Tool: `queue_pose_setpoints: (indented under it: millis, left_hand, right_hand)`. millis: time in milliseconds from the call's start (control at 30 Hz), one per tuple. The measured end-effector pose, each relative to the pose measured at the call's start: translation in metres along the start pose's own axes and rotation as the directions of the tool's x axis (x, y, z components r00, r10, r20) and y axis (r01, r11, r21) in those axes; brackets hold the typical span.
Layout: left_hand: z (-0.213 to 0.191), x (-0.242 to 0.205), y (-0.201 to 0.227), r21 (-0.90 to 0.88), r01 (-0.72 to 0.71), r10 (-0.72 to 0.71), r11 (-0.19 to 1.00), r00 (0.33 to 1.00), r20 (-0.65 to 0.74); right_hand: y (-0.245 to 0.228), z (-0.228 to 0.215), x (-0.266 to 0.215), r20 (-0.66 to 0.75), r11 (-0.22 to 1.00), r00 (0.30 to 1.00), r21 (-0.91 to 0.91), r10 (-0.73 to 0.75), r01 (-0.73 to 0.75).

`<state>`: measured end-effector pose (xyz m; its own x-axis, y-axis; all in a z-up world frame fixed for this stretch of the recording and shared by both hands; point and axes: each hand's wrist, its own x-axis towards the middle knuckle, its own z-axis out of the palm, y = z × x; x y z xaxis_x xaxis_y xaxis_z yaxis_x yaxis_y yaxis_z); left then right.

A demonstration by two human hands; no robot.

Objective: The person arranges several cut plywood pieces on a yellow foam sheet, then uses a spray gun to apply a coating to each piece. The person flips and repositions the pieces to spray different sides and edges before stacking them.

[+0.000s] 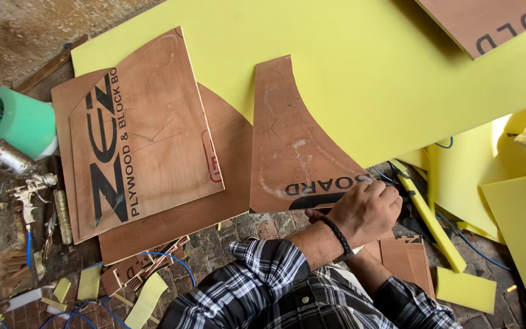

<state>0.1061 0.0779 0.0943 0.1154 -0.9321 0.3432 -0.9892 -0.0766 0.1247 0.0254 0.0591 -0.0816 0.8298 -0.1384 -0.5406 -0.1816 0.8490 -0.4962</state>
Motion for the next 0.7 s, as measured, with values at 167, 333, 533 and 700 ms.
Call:
queue_pose_setpoints:
  millis: [167,333,533,700]
  left_hand:
    - [-0.001,0.006,-0.003,0.002,0.043,-0.043,0.999,0.999,-0.014]
    - [-0.015,0.008,0.004,-0.001,0.064,-0.064,0.998,0.996,0.067]
    - [-0.057,-0.001,-0.022,-0.037,0.066,-0.074,0.997,0.96,-0.271]
    - [-0.107,-0.021,-0.035,-0.033,0.127,-0.131,0.991,0.93,-0.344]
  right_hand:
    - [-0.004,0.01,0.003,0.01,0.999,0.999,-0.028,0.046,-0.045]
    - [-0.012,0.02,0.004,0.026,0.995,0.996,-0.062,0.084,-0.082]
    - [-0.02,0.05,0.024,0.039,0.983,0.99,-0.131,0.137,-0.131]
    - [-0.02,0.072,0.052,0.007,0.965,0.988,-0.211,0.157,-0.152]
